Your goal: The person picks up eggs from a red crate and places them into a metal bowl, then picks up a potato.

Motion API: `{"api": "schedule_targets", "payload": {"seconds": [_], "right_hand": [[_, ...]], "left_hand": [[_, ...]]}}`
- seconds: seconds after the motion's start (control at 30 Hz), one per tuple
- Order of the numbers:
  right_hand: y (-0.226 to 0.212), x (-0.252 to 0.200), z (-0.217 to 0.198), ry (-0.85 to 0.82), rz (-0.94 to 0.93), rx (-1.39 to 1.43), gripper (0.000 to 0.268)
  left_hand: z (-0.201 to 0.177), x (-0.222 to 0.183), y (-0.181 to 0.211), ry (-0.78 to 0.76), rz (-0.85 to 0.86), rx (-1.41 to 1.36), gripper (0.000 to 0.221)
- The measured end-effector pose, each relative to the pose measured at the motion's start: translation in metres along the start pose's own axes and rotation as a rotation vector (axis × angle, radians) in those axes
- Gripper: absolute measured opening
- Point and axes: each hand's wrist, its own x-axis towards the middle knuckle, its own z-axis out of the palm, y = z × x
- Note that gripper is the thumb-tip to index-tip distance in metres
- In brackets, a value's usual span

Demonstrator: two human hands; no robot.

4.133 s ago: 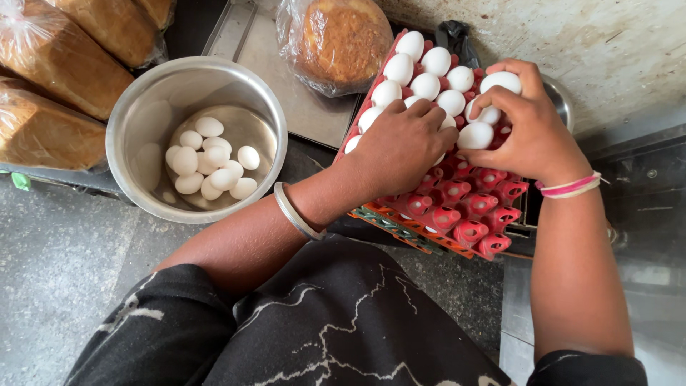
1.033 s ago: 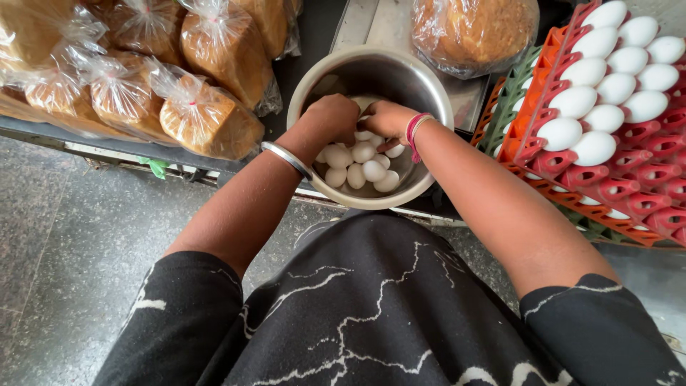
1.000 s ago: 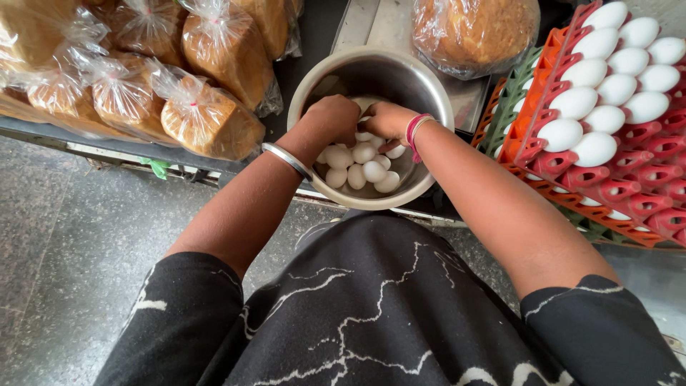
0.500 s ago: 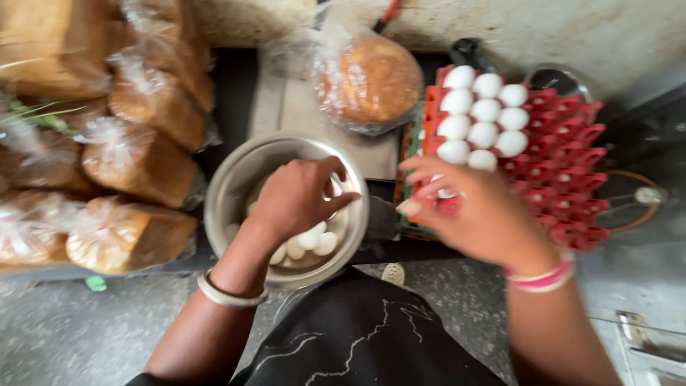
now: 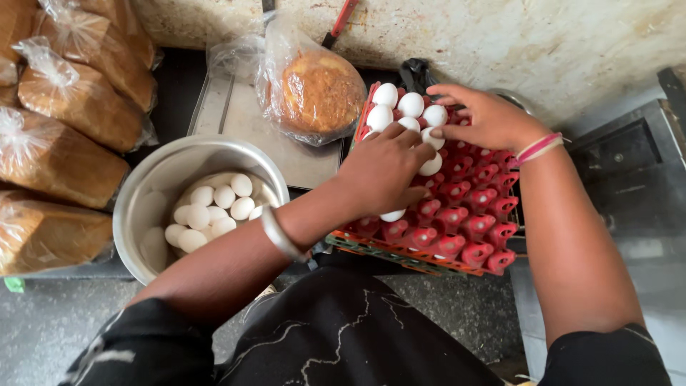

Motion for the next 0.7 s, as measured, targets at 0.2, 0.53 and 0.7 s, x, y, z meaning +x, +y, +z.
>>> {"api": "schedule_targets", "payload": {"seconds": [0.2,0.53,0.7], "right_hand": [[0.000,0.022,-0.019,-0.223,-0.068,-0.264,0.092],[0.006,0.018,-0.004,-0.020,-0.397,-0.289,0.071],[0.027,0.011,0.000,-0.053,-0.417,-0.112,0.055]], "left_hand": [[0.035,0.026,0.005,-0.020,-0.105,0.275,0.036],[0.043,0.027,0.002,0.023,0.072,0.422,0.015],[0.038,0.029,-0.001,0.036,0.125,0.455,0.016]]}}
